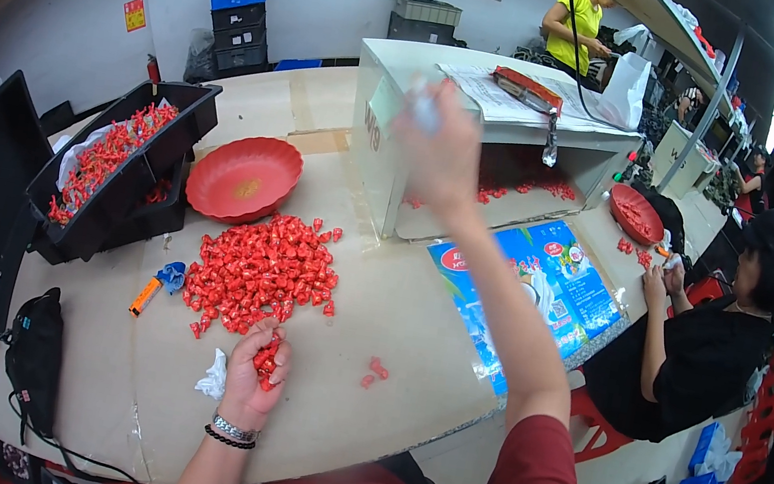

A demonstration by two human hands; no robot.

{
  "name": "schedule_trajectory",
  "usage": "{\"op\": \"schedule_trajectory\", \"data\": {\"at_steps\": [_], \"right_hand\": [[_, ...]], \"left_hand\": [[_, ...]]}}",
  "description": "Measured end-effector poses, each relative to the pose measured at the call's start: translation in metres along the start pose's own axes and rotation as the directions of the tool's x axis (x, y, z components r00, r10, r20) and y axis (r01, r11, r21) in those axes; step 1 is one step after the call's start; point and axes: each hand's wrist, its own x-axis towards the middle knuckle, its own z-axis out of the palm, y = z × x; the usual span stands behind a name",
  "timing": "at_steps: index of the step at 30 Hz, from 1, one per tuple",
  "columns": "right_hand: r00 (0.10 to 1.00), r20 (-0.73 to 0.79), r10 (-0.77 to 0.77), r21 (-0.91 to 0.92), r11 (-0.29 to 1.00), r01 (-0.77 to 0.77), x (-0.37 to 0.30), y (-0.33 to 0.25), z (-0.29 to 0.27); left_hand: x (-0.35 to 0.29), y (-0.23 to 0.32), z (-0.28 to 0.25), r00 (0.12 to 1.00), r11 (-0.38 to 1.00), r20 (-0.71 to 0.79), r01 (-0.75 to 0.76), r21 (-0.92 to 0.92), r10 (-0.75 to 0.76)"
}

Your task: The person assembles small plastic components by applying liquid glue to the pieces from a glue bottle and joining them together by hand.

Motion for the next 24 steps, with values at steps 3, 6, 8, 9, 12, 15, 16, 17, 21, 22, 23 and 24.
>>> {"op": "schedule_trajectory", "data": {"at_steps": [3, 6, 8, 9, 12, 15, 16, 17, 21, 22, 23, 24], "right_hand": [[0.959, 0.277, 0.057, 0.29, 0.947, -0.14, -0.08, -0.013, 0.032], [0.854, 0.501, 0.138, 0.313, 0.891, -0.328, -0.134, -0.017, 0.055], [0.799, 0.568, 0.199, 0.293, 0.858, -0.422, -0.154, -0.021, 0.067], [0.794, 0.586, 0.162, 0.303, 0.865, -0.4, -0.161, -0.02, 0.07], [0.793, 0.594, 0.135, 0.33, 0.858, -0.393, -0.18, -0.014, 0.073], [0.742, 0.644, 0.183, 0.345, 0.797, -0.496, -0.188, -0.004, 0.07], [0.726, 0.663, 0.181, 0.416, 0.718, -0.559, -0.193, 0.004, 0.072], [0.709, 0.683, 0.175, 0.479, 0.626, -0.616, -0.195, 0.007, 0.071], [0.588, 0.788, 0.18, 0.432, 0.519, -0.738, -0.198, 0.015, 0.06], [0.604, 0.779, 0.169, 0.432, 0.555, -0.711, -0.2, 0.017, 0.062], [0.608, 0.78, 0.151, 0.426, 0.583, -0.692, -0.204, 0.018, 0.066], [0.577, 0.804, 0.145, 0.413, 0.561, -0.718, -0.205, 0.015, 0.066]], "left_hand": [[0.002, 0.0, -0.001, 1.0, 1.0, 0.016, 0.022, 0.0, -0.022], [0.005, -0.003, -0.003, 0.998, 0.999, 0.035, 0.045, -0.029, -0.044], [0.005, -0.002, -0.01, 0.998, 0.995, 0.011, 0.057, -0.085, -0.057], [0.006, -0.001, -0.01, 0.998, 0.995, 0.014, 0.065, -0.081, -0.064], [0.005, 0.004, -0.002, 0.997, 0.978, -0.035, 0.066, -0.197, -0.075], [0.006, 0.009, 0.001, 0.993, 0.984, -0.071, 0.082, -0.161, -0.095], [0.006, 0.007, 0.0, 0.993, 0.987, -0.086, 0.073, -0.144, -0.086], [0.005, 0.006, -0.002, 0.992, 0.987, -0.092, 0.072, -0.145, -0.086], [-0.003, 0.005, -0.001, 0.999, 0.998, -0.008, 0.051, -0.044, -0.052], [-0.003, 0.005, 0.002, 0.999, 0.999, 0.011, 0.041, -0.005, -0.041], [-0.003, 0.004, 0.0, 0.999, 0.999, -0.024, 0.031, -0.017, -0.031], [-0.004, 0.004, -0.003, 0.999, 1.0, -0.021, 0.028, 0.003, -0.028]]}}
